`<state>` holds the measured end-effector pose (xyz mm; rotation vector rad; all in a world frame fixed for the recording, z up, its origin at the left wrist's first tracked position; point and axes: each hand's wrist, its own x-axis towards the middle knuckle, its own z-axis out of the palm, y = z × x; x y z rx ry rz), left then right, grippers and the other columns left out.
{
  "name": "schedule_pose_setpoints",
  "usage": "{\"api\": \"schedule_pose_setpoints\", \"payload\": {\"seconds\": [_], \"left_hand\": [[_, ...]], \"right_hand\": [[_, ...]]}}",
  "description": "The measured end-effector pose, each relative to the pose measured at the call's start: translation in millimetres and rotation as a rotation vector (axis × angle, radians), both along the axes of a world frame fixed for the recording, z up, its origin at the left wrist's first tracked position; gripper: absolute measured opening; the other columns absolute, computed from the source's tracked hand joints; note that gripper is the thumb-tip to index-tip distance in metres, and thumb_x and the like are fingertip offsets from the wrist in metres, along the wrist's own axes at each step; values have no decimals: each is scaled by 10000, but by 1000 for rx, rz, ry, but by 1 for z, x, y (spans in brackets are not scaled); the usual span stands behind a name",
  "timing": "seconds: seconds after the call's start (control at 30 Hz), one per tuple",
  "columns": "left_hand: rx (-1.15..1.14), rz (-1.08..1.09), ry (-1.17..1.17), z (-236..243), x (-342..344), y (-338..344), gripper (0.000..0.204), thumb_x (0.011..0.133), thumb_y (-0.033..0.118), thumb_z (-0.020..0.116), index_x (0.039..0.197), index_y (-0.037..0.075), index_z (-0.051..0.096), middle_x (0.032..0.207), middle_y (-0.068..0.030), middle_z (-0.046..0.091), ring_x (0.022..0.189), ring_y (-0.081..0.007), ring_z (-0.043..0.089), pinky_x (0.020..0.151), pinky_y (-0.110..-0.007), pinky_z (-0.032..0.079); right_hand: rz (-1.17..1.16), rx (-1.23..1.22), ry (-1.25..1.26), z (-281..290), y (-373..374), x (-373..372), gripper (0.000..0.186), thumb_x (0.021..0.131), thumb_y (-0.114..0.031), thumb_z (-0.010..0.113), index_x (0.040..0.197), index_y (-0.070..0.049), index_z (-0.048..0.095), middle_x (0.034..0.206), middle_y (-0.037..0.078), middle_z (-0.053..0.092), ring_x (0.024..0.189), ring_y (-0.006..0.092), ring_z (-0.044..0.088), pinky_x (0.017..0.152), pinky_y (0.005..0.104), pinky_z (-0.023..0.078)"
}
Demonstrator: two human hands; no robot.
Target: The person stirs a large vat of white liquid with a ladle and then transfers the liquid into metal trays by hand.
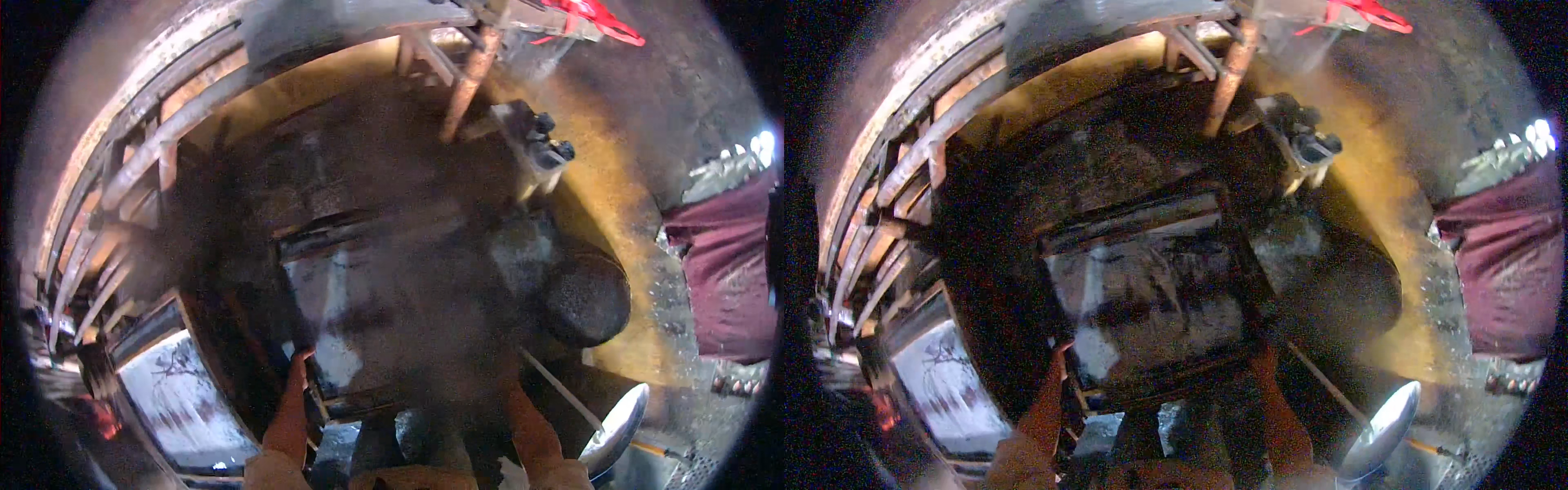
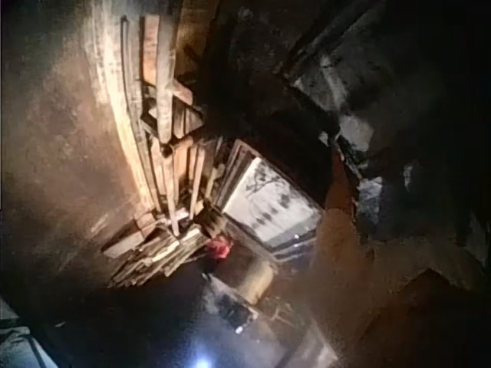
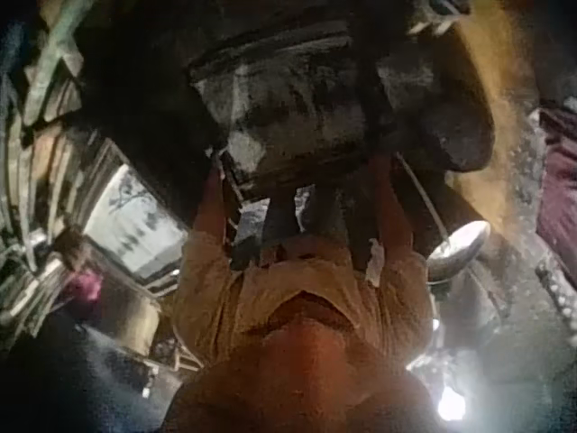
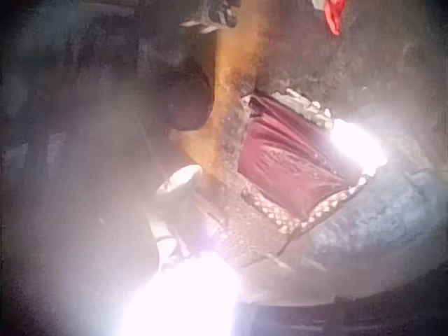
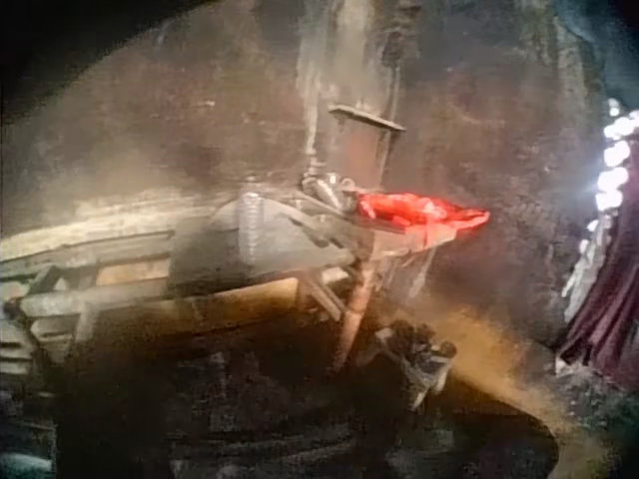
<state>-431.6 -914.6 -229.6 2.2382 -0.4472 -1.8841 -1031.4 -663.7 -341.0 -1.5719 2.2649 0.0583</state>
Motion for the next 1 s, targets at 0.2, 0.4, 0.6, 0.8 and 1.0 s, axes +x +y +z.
{"api": "schedule_pose_setpoints", "payload": {"seconds": [0.2, 0.4, 0.6, 0.8, 1.0], "left_hand": [[96, 100, -91, -24, 2, 9, 883, 713, 530, 685, 1373, 56, 338, 1452, -154, 254, 1310, -355, 263, 1029, -546, 240], [-129, 56, -218, 32, -21, -16, 726, 745, 534, 656, 1262, 53, 490, 1218, -127, 534, 1129, -305, 484, 920, -423, 399], [-219, 86, -122, 27, -17, -64, 608, 758, 390, 691, 1211, 21, 523, 1042, -110, 621, 932, -236, 574, 835, -386, 448], [-246, 150, 119, 15, 1, -86, 561, 731, 321, 714, 1171, 18, 543, 997, -102, 631, 881, -221, 591, 805, -388, 458], [-239, 149, 158, 34, -13, -76, 514, 716, 293, 717, 1126, 20, 568, 973, -100, 636, 871, -218, 592, 797, -386, 458]], "right_hand": [[43, -4, 164, -10, -79, -48, 635, 801, -423, 591, 1296, -54, 445, 1369, 171, 388, 1244, 341, 380, 1070, 457, 261], [-103, 52, -228, 45, -260, -19, 682, 798, -458, 595, 1317, -52, 420, 1356, 166, 409, 1257, 341, 366, 1057, 451, 287], [-258, 170, -481, 48, -300, -25, 708, 785, -457, 612, 1329, -54, 403, 1369, 154, 393, 1263, 341, 357, 1052, 444, 290], [-481, 269, -686, 41, -309, -33, 735, 772, -455, 628, 1340, -55, 386, 1382, 143, 376, 1269, 341, 348, 1047, 436, 294], [-565, 341, -799, 60, -320, -24, 764, 759, -454, 644, 1351, -57, 370, 1396, 131, 360, 1276, 341, 339, 1042, 429, 297]]}}
